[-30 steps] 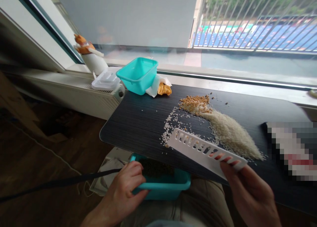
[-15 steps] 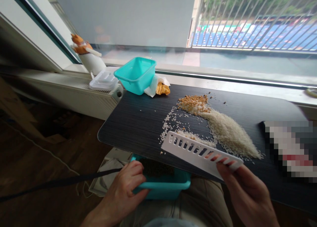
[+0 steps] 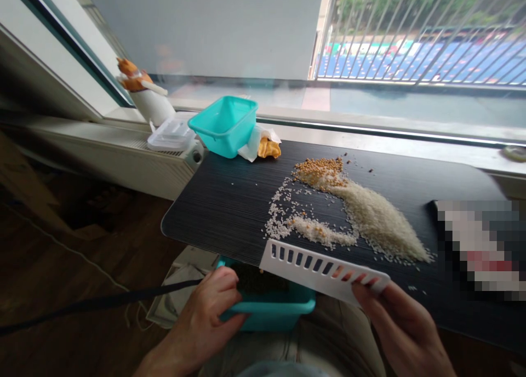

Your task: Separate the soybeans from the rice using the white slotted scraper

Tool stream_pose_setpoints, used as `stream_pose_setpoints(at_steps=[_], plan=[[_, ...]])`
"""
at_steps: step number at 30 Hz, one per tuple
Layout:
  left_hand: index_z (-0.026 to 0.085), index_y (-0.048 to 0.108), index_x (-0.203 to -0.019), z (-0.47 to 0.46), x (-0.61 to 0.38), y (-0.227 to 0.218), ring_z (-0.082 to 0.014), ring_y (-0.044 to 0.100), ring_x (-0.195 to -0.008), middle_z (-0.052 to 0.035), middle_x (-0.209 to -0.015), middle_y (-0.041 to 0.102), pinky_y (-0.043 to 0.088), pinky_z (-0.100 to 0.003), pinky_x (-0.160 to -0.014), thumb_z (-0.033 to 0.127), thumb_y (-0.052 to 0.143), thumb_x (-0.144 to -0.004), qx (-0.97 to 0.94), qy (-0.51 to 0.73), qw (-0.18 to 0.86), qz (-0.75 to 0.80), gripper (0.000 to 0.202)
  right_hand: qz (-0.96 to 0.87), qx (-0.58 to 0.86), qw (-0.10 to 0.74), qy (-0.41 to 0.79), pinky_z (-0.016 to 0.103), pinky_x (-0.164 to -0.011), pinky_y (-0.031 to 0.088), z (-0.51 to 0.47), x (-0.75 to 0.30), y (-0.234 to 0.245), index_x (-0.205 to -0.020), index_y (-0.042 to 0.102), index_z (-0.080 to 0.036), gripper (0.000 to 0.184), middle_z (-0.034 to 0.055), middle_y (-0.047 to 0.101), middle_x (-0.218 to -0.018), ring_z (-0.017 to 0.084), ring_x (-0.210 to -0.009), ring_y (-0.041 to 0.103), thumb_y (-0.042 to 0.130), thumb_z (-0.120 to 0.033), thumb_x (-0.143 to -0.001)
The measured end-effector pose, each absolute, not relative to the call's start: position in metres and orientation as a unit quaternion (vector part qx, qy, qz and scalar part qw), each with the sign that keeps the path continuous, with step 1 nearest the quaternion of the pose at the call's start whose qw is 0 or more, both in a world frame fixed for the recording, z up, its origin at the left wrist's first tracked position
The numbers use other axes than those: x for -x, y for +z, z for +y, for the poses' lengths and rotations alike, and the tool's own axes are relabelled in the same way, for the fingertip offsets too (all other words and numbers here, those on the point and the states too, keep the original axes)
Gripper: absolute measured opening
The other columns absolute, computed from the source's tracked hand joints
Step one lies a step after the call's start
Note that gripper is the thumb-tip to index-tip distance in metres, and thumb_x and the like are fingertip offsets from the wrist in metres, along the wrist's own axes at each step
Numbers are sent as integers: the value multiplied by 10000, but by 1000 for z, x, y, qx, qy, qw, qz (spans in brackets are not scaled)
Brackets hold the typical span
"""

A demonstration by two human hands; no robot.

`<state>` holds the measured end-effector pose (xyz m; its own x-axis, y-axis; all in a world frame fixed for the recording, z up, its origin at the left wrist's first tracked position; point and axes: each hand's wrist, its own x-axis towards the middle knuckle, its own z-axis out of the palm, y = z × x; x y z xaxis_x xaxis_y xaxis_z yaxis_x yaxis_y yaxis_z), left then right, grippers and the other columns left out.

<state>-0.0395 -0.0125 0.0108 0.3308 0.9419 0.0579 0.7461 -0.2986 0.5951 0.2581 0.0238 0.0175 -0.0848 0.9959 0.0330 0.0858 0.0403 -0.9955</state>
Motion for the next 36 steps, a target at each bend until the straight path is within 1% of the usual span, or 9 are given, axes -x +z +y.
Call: stream_pose_setpoints(at_steps=[4, 8, 11, 16, 20, 24, 30, 33, 36], plan=[[177, 622, -633, -13, 39, 10, -232, 559, -820, -43, -736, 584, 482, -349, -715, 74, 579, -812, -780, 204, 237, 541, 211, -536, 496, 459, 505, 110, -761, 550, 19, -263, 15, -1039, 776, -317, 227, -14, 803, -968, 183, -892, 760, 675, -214, -864], [185, 621, -618, -14, 37, 8, -237, 559, -833, -40, -720, 582, 486, -355, -727, 92, 570, -817, -782, 203, 230, 543, 225, -490, 527, 500, 482, 179, -810, 565, 18, -252, 11, -1006, 793, -289, 195, 16, 800, -986, 213, -901, 758, 712, -258, -832], [183, 610, -595, -13, 33, 9, -243, 560, -813, -38, -682, 579, 489, -364, -717, 99, 566, -815, -786, 202, 224, 539, 239, -463, 534, 513, 487, 200, -838, 564, 17, -238, 8, -975, 798, -285, 165, 21, 799, -981, 209, -916, 749, 705, -291, -839], [176, 625, -601, -10, 23, 12, -240, 576, -795, -40, -676, 603, 504, -350, -701, 61, 588, -769, -792, 204, 237, 524, 207, -386, 583, 557, 449, 296, -878, 574, 17, -244, 1, -959, 790, -260, 177, 39, 797, -969, 237, -929, 741, 731, -344, -815], [172, 629, -603, -7, 16, 12, -236, 582, -794, -40, -680, 609, 509, -339, -693, 56, 602, -753, -793, 205, 250, 516, 191, -365, 617, 573, 398, 301, -897, 568, 18, -271, 1, -950, 785, -272, 204, 30, 799, -964, 235, -952, 736, 775, -366, -769], [171, 629, -604, -5, 13, 10, -233, 587, -790, -39, -677, 607, 509, -329, -677, 57, 607, -747, -798, 194, 251, 513, 184, -374, 613, 591, 367, 310, -894, 573, 26, -277, 12, -920, 782, -276, 180, 23, 801, -932, 225, -913, 743, 772, -375, -770], [175, 614, -579, -5, 11, 10, -227, 584, -753, -35, -639, 592, 507, -325, -653, 78, 593, -763, -809, 191, 234, 504, 209, -414, 573, 590, 390, 378, -881, 585, 52, -258, 23, -927, 789, -264, 182, 38, 794, -938, 254, -914, 739, 745, -382, -796], [174, 619, -589, -6, 11, 10, -231, 583, -761, -39, -647, 595, 505, -335, -659, 85, 575, -774, -810, 192, 235, 502, 210, -423, 560, 589, 402, 379, -893, 578, 59, -255, 23, -901, 794, -262, 188, 35, 793, -917, 253, -917, 734, 753, -401, -782], [170, 619, -589, -6, 11, 8, -236, 577, -768, -45, -649, 596, 499, -341, -659, 80, 567, -778, -805, 194, 239, 506, 216, -428, 569, 575, 403, 390, -918, 564, 58, -258, 22, -933, 788, -258, 200, 40, 789, -944, 256, -943, 726, 735, -400, -802]])
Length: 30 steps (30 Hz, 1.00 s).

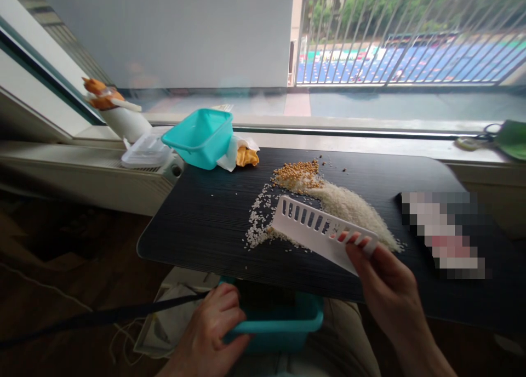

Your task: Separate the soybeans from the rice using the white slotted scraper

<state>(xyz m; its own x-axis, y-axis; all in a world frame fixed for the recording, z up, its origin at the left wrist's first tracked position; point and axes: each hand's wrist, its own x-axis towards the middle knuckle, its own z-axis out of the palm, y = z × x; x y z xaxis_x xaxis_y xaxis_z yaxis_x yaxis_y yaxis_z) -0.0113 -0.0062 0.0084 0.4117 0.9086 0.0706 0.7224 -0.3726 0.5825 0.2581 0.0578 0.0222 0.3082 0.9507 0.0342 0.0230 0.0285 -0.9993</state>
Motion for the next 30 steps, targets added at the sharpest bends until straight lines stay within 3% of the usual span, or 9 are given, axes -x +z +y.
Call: stream_pose_setpoints(at_steps=[20, 30], plan=[[176, 611, -582, -6, 13, 6, -237, 583, -783, -38, -660, 584, 501, -332, -658, 70, 584, -760, -794, 207, 248, 514, 209, -432, 579, 532, 442, 367, -912, 526, 80, -270, 17, -885, 772, -216, 255, 54, 767, -934, 259, -968, 687, 734, -445, -780], [168, 605, -580, -5, 12, 6, -223, 570, -745, -29, -640, 574, 479, -319, -633, 56, 594, -735, -796, 207, 246, 513, 191, -405, 574, 556, 445, 320, -965, 477, 71, -258, 28, -884, 760, -248, 159, 12, 745, -930, 212, -971, 660, 724, -382, -806]])
